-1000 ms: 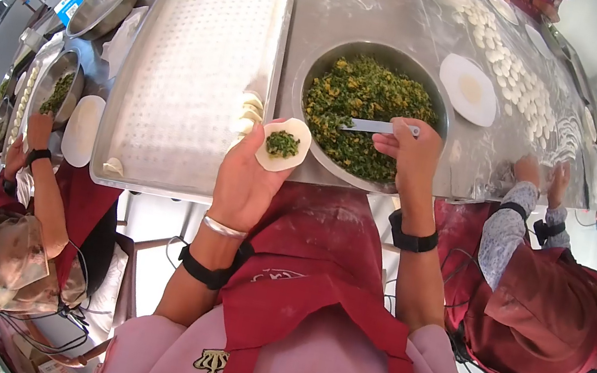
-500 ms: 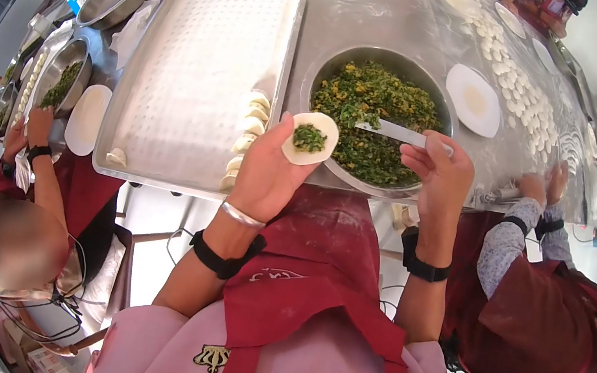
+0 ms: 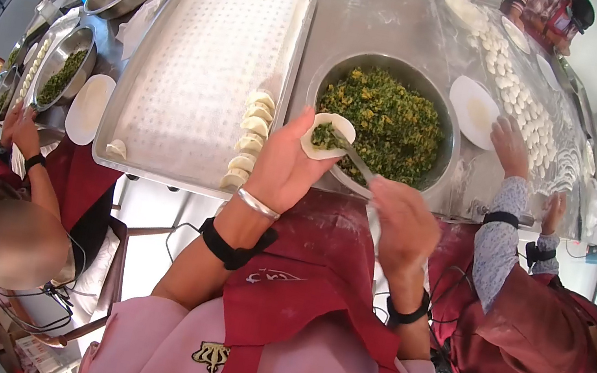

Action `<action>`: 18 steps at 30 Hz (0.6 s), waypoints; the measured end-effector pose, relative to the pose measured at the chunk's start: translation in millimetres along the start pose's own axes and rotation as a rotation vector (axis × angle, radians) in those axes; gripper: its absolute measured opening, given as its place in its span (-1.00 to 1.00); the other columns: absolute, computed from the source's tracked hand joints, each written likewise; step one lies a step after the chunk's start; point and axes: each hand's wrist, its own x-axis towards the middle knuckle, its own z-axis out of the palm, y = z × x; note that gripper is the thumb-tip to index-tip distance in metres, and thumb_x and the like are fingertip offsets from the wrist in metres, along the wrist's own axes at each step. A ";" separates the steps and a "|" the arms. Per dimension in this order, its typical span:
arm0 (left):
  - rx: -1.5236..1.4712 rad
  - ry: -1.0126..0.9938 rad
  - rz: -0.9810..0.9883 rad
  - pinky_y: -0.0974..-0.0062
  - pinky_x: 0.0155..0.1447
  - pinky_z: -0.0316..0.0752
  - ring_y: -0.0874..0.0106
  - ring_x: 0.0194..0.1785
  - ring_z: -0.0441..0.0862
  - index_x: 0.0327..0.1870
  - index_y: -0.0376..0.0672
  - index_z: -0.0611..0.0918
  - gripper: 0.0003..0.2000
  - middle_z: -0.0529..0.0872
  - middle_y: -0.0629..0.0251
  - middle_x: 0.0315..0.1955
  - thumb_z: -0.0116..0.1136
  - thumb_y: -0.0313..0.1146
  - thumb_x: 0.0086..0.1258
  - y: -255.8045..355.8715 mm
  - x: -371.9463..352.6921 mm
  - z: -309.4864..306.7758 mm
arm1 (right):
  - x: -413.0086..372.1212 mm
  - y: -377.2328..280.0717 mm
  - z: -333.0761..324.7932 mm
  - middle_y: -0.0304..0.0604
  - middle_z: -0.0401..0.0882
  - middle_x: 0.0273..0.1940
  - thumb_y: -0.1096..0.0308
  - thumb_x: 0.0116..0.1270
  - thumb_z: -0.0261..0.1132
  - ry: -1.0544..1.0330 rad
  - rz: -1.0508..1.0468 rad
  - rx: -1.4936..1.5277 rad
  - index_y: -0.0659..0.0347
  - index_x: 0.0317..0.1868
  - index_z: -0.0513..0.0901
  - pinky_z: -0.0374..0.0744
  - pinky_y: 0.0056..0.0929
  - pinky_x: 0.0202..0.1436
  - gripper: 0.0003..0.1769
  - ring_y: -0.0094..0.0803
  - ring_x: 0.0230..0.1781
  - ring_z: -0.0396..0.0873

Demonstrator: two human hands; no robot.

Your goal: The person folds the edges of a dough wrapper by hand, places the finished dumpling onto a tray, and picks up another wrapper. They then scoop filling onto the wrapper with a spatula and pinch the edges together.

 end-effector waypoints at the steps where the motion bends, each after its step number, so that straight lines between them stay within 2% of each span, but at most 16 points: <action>1: 0.005 0.006 -0.002 0.14 0.51 0.34 0.19 0.33 0.49 0.29 -0.36 0.41 -0.54 0.56 0.06 0.22 -0.30 -0.10 0.74 -0.4 -2.0 1.5 | 2.4 5.3 -10.4 -0.02 0.78 -0.22 0.50 0.41 0.33 0.020 0.007 -0.025 0.35 -0.09 0.73 0.69 -0.44 -0.13 -0.86 -0.27 -0.21 0.76; 2: 0.007 -0.002 -0.011 0.14 0.51 0.34 0.20 0.34 0.48 0.30 -0.35 0.41 -0.53 0.56 0.05 0.23 -0.31 -0.09 0.74 -0.3 -3.7 1.2 | 4.6 6.7 -16.7 -0.02 0.78 -0.23 0.48 0.43 0.33 0.041 0.013 -0.051 0.37 -0.07 0.73 0.69 -0.44 -0.13 -0.85 -0.27 -0.23 0.77; 5: 0.009 -0.033 -0.047 0.15 0.53 0.32 0.21 0.38 0.46 0.33 -0.35 0.39 -0.52 0.53 0.05 0.27 -0.33 -0.08 0.75 0.0 -10.2 1.4 | 11.2 -3.9 -25.8 0.03 0.78 -0.26 0.36 0.50 0.30 0.200 0.596 0.448 0.44 -0.03 0.69 0.70 -0.44 -0.13 -0.75 -0.26 -0.29 0.78; 6: 0.008 -0.049 -0.062 0.15 0.54 0.32 0.21 0.39 0.45 0.34 -0.34 0.39 -0.52 0.53 0.05 0.28 -0.34 -0.08 0.75 -0.4 -12.8 2.7 | 17.1 -2.1 -24.2 0.06 0.76 -0.31 0.29 0.52 0.28 0.253 0.686 0.503 0.46 -0.02 0.65 0.73 -0.43 -0.18 -0.69 -0.24 -0.36 0.79; 9: 0.021 -0.083 -0.092 0.17 0.54 0.32 0.22 0.39 0.45 0.34 -0.33 0.39 -0.52 0.51 0.05 0.29 -0.35 -0.08 0.75 -2.9 -18.1 4.3 | 17.6 27.1 -21.1 0.05 0.74 -0.33 0.32 0.51 0.27 0.237 0.806 0.785 0.44 -0.04 0.65 0.75 -0.42 -0.26 -0.72 -0.26 -0.38 0.78; 11: 0.010 -0.117 -0.105 0.17 0.55 0.33 0.22 0.39 0.46 0.34 -0.34 0.39 -0.52 0.51 0.04 0.28 -0.35 -0.09 0.75 -3.9 -18.3 3.0 | 16.6 43.9 -14.1 0.04 0.72 -0.32 0.32 0.50 0.28 0.198 0.880 0.859 0.44 -0.05 0.64 0.76 -0.42 -0.34 -0.73 -0.28 -0.43 0.76; 13: 0.025 -0.118 -0.108 0.18 0.54 0.35 0.22 0.38 0.47 0.33 -0.34 0.40 -0.53 0.52 0.03 0.28 -0.34 -0.11 0.75 -0.8 -22.1 7.5 | 18.0 47.1 -10.5 0.04 0.72 -0.33 0.32 0.50 0.28 0.179 0.941 0.839 0.45 -0.06 0.64 0.75 -0.44 -0.35 -0.73 -0.29 -0.45 0.76; 18: 0.041 -0.118 -0.128 0.20 0.50 0.39 0.22 0.34 0.51 0.32 -0.35 0.42 -0.54 0.56 0.04 0.24 -0.29 -0.12 0.75 -2.4 -18.2 -0.6 | 23.0 41.9 -16.8 0.04 0.72 -0.33 0.36 0.49 0.27 0.170 0.927 0.749 0.45 -0.07 0.64 0.75 -0.42 -0.34 -0.75 -0.28 -0.45 0.76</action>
